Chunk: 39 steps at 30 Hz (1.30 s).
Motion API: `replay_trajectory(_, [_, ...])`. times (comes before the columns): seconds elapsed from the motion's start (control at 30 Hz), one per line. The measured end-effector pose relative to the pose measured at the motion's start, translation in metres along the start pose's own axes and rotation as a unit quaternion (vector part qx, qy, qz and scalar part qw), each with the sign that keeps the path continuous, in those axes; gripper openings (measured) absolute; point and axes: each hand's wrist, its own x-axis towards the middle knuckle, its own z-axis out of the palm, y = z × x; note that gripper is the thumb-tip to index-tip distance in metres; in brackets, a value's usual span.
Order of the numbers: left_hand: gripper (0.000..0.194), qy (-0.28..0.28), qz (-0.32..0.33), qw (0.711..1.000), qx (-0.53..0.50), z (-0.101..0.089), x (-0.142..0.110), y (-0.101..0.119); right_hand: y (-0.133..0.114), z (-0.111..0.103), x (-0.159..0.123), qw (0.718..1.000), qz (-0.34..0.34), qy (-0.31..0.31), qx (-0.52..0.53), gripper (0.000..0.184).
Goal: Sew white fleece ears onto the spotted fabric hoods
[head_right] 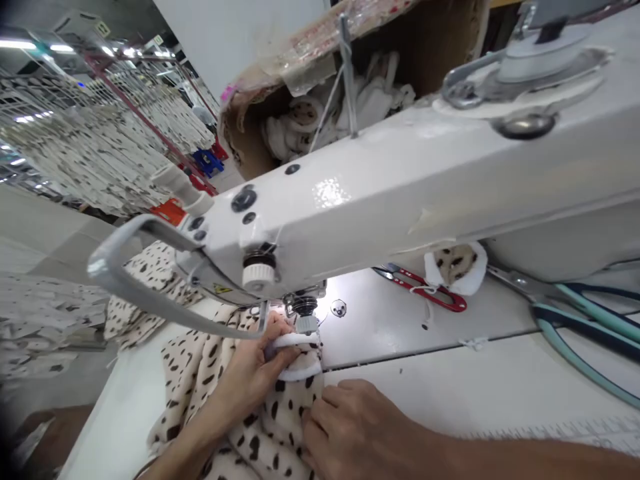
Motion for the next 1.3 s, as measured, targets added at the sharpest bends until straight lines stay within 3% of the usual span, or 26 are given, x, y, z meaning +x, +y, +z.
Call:
replay_trajectory(0.13, [0.008, 0.011, -0.029, 0.999, -0.037, 0.0, 0.002, -0.002, 0.0, 0.001, 0.0, 1.0, 0.01, -0.01, 0.009, 0.013])
replay_trajectory(0.3, [0.007, -0.017, -0.045, 0.992, -0.114, -0.002, 0.005, 0.005, 0.001, 0.002, -0.001, 1.0, 0.01, -0.025, 0.017, 0.009])
replay_trajectory(0.5, [0.017, 0.014, -0.03, 0.997, -0.073, 0.001, 0.007, 0.005, 0.0, 0.003, -0.003, 0.999, 0.015, -0.03, 0.025, 0.006])
replay_trajectory(0.93, [0.006, 0.012, -0.012, 1.0, 0.012, 0.004, 0.008, 0.0, 0.0, 0.006, -0.001, 1.0, 0.01, -0.015, 0.013, 0.01])
replay_trajectory(1.07, [0.009, 0.032, -0.028, 0.998, 0.05, 0.004, 0.007, -0.004, 0.009, -0.006, 0.006, 0.998, 0.032, 0.036, 0.031, 0.019])
replay_trajectory(1.2, [0.006, 0.014, -0.024, 0.999, 0.047, 0.004, 0.008, 0.0, 0.025, -0.019, 0.017, 0.99, 0.059, 0.125, -0.033, 0.017])
replay_trajectory(1.3, [0.008, -0.003, -0.025, 0.999, 0.037, 0.003, 0.008, 0.004, 0.032, -0.015, 0.02, 0.986, 0.054, 0.128, -0.092, 0.022])
